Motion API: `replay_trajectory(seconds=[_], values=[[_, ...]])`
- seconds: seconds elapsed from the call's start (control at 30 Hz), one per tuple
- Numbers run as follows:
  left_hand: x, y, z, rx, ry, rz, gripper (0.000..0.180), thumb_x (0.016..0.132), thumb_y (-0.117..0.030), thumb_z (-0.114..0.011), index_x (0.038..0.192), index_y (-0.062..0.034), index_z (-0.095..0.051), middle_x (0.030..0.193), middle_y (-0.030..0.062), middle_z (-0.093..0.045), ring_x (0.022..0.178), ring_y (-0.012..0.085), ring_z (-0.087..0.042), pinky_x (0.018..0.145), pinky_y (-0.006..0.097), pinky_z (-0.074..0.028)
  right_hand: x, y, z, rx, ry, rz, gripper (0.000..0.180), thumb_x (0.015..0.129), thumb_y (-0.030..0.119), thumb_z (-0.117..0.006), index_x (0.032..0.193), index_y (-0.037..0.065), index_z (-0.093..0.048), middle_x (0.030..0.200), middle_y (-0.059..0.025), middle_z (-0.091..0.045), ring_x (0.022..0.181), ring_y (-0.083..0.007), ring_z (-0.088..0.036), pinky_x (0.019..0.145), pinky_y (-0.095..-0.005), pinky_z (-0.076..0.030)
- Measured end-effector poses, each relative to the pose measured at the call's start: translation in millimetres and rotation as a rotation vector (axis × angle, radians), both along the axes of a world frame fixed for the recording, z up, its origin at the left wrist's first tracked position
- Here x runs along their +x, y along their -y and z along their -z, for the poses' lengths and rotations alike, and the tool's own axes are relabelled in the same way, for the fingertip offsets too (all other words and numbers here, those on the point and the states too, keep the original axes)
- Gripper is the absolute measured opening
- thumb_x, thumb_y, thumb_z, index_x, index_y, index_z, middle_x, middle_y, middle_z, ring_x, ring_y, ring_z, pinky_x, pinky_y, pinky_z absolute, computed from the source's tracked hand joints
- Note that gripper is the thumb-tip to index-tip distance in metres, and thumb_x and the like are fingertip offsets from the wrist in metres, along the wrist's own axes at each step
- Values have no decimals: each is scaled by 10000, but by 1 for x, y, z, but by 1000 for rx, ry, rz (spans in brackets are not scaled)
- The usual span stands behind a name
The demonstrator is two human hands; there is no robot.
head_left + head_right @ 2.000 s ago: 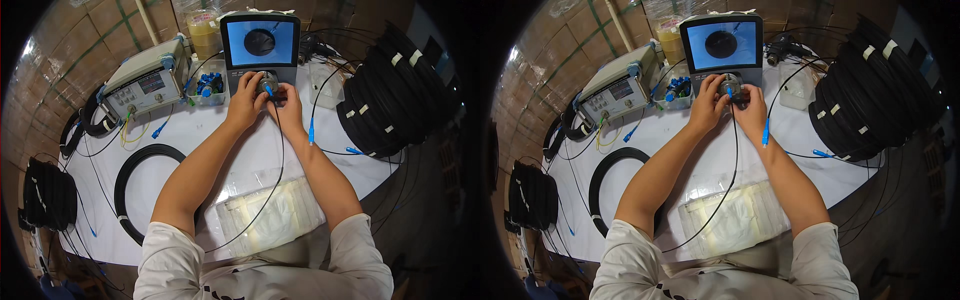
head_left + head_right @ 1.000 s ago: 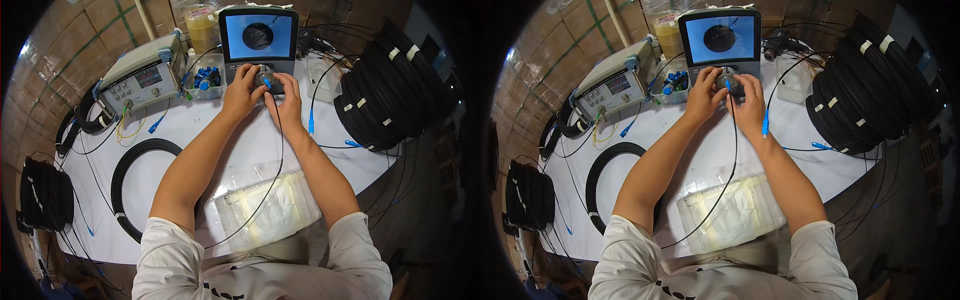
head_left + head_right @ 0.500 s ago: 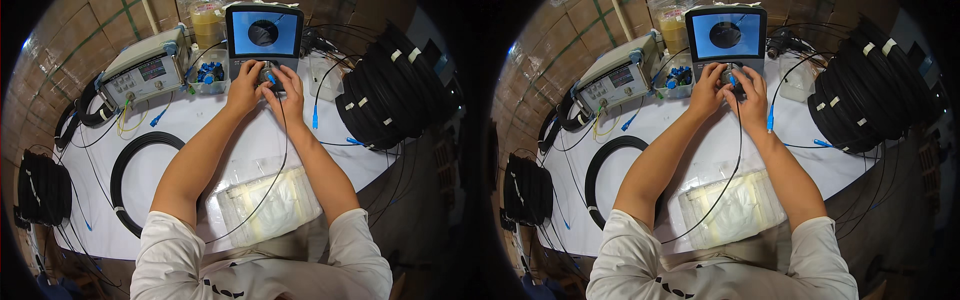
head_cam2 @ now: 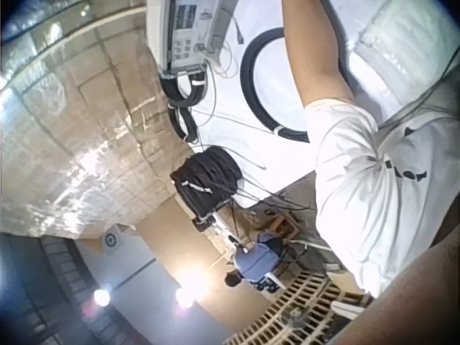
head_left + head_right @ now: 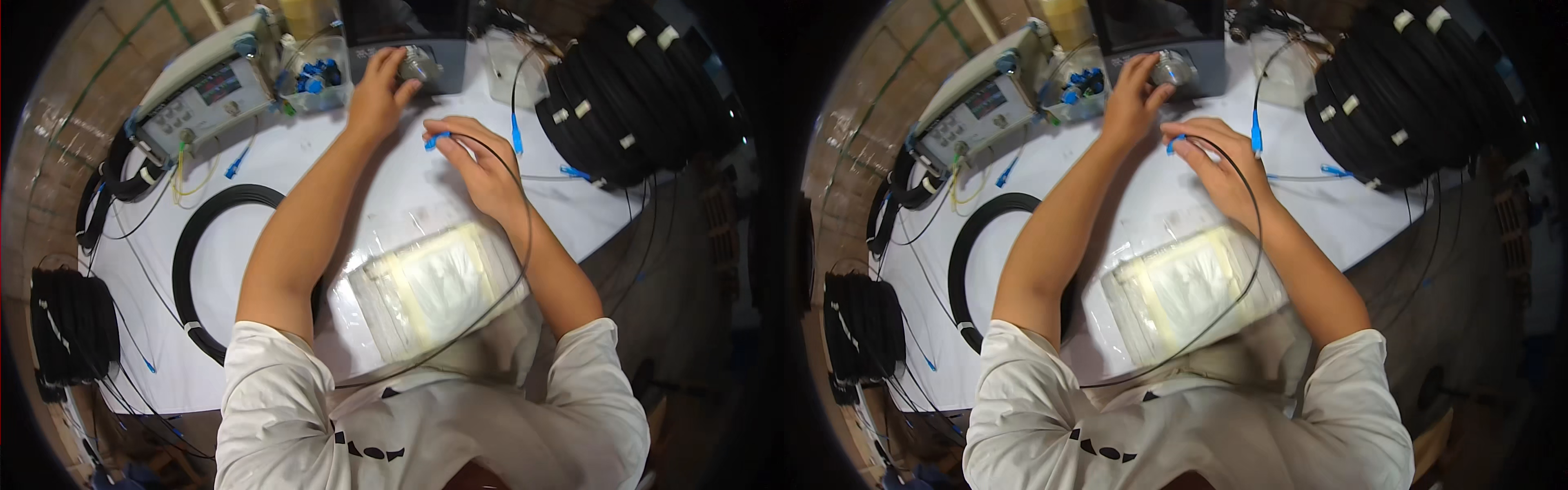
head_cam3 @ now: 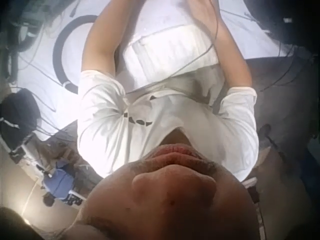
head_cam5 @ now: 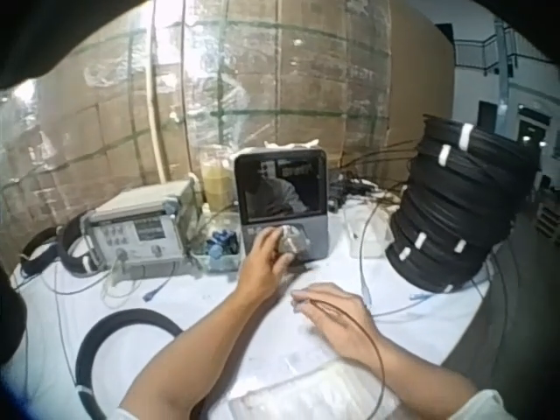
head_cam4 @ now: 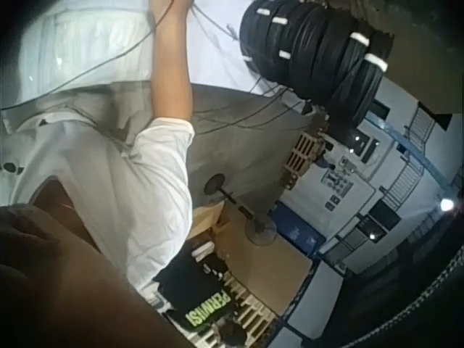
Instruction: Using a digital inspection probe to examine the ferrule ends of fiber optic connectors and viewing the result on a monitor.
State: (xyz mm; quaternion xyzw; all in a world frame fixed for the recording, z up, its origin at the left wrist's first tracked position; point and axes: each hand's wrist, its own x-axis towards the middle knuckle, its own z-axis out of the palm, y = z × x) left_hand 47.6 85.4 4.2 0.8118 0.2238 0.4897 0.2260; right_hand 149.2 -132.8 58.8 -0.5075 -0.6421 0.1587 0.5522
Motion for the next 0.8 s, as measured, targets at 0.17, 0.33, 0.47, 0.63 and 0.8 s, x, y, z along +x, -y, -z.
replay_trajectory(seconds=[0.17, 0.33, 0.47, 0.63, 0.8], values=[[0, 4, -1, -14, -71, -17, 636, 966, -293, -778, 1511, -95, -518, 1528, 81, -537, 902, 260, -732, 843, 381, -591, -5, 89, 17, -246, 27, -26, 209, 1023, 52, -618, 1108, -93, -742, 1189, -172, -748, 1141, -289, -685, 1038, -388, -509], [-6, 1, 7, -18, -46, 0, 704, 968, -316, -775, 1543, -65, -455, 1570, 98, -512, 917, 269, -738, 846, 391, -593, -20, 112, 26, -164, 109, 12, 185, 993, 49, -645, 1076, -72, -758, 1131, -174, -762, 1139, -334, -676, 1018, -414, -518], [-5, 13, 3, -58, -101, 9, 707, 949, -333, -793, 1518, -59, -475, 1534, 145, -529, 911, 276, -743, 834, 392, -589, -25, 113, 32, -90, 265, 53, 174, 970, 49, -676, 1090, -26, -778, 1096, -125, -761, 1145, -314, -655, 942, -377, -546], [-8, 12, 7, -140, -133, -56, 631, 960, -398, -777, 1413, -31, -535, 1331, 165, -650, 949, 279, -740, 847, 408, -579, -28, 113, 30, -76, 284, 60, 165, 955, 49, -682, 1066, -27, -778, 1030, -129, -749, 1117, -318, -653, 900, -383, -552], [-11, -2, 17, -192, -222, -51, 609, 955, -431, -793, 1352, -7, -610, 1166, 164, -755, 1030, 278, -754, 911, 380, -581, -28, 115, 32, -78, 322, 59, 160, 947, 36, -673, 1054, -37, -767, 1006, -126, -749, 1116, -335, -655, 895, -390, -554]])
